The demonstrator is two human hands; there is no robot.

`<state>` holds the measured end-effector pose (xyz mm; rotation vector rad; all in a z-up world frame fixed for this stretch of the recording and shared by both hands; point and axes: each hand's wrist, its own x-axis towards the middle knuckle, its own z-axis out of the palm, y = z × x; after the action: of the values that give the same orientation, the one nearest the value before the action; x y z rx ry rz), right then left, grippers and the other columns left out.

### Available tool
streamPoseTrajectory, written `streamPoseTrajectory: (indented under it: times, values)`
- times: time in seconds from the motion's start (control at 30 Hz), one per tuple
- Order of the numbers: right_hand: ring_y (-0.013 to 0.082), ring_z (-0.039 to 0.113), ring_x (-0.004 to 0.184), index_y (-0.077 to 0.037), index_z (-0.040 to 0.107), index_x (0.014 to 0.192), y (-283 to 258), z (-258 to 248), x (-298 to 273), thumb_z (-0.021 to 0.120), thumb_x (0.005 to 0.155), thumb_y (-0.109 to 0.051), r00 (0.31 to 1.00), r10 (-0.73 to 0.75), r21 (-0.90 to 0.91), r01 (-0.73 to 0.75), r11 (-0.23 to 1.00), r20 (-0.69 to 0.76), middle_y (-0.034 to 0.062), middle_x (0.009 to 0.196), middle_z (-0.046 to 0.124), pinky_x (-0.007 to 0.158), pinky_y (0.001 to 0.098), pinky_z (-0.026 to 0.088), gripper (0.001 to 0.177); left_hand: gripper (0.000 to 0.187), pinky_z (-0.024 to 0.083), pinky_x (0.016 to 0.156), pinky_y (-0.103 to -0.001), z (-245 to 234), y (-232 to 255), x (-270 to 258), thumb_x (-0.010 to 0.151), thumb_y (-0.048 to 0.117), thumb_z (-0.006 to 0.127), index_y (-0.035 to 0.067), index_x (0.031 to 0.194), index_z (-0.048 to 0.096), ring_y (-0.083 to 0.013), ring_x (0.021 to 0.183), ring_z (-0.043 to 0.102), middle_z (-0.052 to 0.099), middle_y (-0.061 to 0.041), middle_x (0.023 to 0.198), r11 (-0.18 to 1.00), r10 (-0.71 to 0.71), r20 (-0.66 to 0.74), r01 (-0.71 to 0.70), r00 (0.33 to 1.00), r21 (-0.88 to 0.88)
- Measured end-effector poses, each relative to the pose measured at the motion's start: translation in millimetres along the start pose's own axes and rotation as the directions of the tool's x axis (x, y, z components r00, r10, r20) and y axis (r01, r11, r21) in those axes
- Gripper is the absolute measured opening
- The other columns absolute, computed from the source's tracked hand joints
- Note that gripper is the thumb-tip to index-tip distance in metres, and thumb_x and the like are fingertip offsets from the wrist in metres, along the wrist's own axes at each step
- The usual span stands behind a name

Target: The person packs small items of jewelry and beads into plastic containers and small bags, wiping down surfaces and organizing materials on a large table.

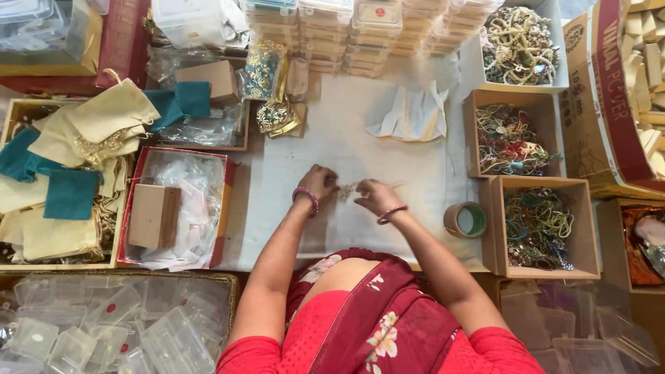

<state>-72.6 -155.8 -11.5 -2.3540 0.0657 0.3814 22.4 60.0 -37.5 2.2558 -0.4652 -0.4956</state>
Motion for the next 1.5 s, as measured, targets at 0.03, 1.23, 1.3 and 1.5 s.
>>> streamPoseTrajectory:
  times: [0.03, 1.23, 1.3, 1.5]
  values:
    - [0.0239, 0.072, 0.084, -0.011, 0.073, 0.098, -8, 8, 1, 0.085, 0.077, -0.025, 1.0, -0.002, 0.001, 0.002, 1.0, 0.002, 0.0075, 0.092, 0.074, 0.077, 0.038, 0.058, 0.028, 0.033, 0.054, 0.093, -0.039, -2, 1, -1, 0.074, 0.023, 0.084, 0.013, 0.104, 0.074, -0.0291, 0.106, 0.067, 0.065, -0.01, 0.114, 1.0, -0.002, -0.002, 0.002, 1.0, 0.001]
    - [0.0194, 0.076, 0.075, -0.011, 0.077, 0.086, 86, -46, -4, 0.082, 0.077, -0.022, 0.876, 0.168, 0.066, -0.155, 0.986, -0.452, 0.0076, 0.081, 0.077, 0.073, 0.0334, 0.061, 0.015, 0.022, 0.047, 0.079, -0.045, -4, -33, -43, 0.093, 0.034, 0.07, 0.014, 0.096, 0.063, -0.0278, 0.093, 0.062, 0.063, -0.006, 0.098, 0.861, 0.336, -0.192, -0.218, 0.922, 0.459]
    - [0.0192, 0.075, 0.073, -0.01, 0.077, 0.085, 90, -61, -10, 0.083, 0.076, -0.022, 0.859, 0.158, 0.056, -0.149, 0.987, -0.488, 0.0082, 0.079, 0.077, 0.072, 0.0322, 0.06, 0.016, 0.02, 0.045, 0.08, -0.044, -2, -30, -43, 0.093, 0.034, 0.069, 0.014, 0.097, 0.064, -0.0268, 0.094, 0.061, 0.063, -0.005, 0.098, 0.865, 0.341, -0.207, -0.22, 0.917, 0.45]
    - [0.0173, 0.073, 0.073, -0.008, 0.076, 0.088, 107, -114, -37, 0.082, 0.081, -0.018, 0.6, 0.431, 0.271, -0.343, 0.9, -0.674, 0.0078, 0.082, 0.076, 0.071, 0.0341, 0.061, 0.013, 0.02, 0.044, 0.085, -0.043, 1, -37, -44, 0.096, 0.034, 0.066, 0.014, 0.099, 0.065, -0.0261, 0.095, 0.059, 0.062, -0.004, 0.099, 0.88, 0.284, -0.2, -0.172, 0.938, 0.443]
